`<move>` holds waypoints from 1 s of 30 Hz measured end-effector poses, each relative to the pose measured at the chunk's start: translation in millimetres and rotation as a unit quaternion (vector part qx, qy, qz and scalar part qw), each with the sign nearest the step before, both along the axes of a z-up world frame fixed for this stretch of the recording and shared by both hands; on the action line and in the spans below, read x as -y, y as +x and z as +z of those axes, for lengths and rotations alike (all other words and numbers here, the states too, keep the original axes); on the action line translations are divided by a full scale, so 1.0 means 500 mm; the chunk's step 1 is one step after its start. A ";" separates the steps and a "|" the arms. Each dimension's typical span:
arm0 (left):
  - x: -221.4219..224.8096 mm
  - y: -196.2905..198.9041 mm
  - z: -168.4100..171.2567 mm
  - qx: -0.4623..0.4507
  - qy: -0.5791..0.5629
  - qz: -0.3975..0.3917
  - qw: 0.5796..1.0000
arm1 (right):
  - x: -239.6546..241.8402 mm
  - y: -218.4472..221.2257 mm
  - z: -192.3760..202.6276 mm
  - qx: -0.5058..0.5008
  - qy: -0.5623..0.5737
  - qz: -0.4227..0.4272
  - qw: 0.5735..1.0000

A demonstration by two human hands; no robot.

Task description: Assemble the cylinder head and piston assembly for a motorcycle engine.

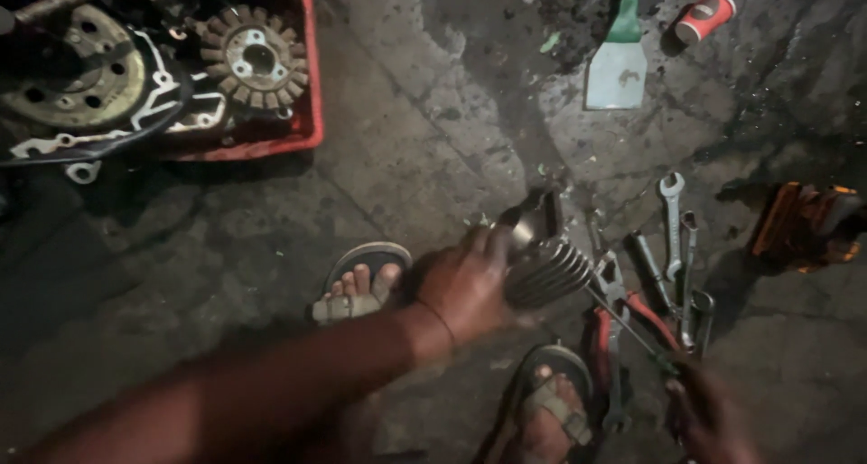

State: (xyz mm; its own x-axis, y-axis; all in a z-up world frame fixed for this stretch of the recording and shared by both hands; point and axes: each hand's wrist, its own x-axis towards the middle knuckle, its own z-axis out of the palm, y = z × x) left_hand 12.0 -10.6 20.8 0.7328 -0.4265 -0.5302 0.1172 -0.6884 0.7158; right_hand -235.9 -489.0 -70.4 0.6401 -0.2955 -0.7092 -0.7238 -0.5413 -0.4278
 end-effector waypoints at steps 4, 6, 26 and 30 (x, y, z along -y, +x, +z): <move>0.029 -0.010 -0.003 0.073 0.016 -0.061 0.995 | -0.019 -0.048 -0.042 0.054 -0.091 0.154 0.982; 0.033 -0.006 0.000 0.088 0.016 -0.078 0.993 | -0.070 -0.041 -0.029 0.174 -0.109 0.245 0.947; -0.016 0.050 -0.023 -0.002 0.038 -0.070 0.997 | -0.217 -0.021 0.069 0.174 -0.147 0.187 0.956; -0.021 0.043 -0.060 -0.064 0.054 -0.056 0.995 | -0.280 0.044 0.151 0.128 -0.140 0.160 0.969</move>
State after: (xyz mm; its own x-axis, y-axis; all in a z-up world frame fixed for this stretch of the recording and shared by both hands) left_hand 33.6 0.0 -9.4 0.6070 -0.4373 -0.6636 0.1219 -0.7739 0.6215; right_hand -214.1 -348.9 5.3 0.8753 -0.2111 -0.4351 -0.3895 -0.8410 -0.3756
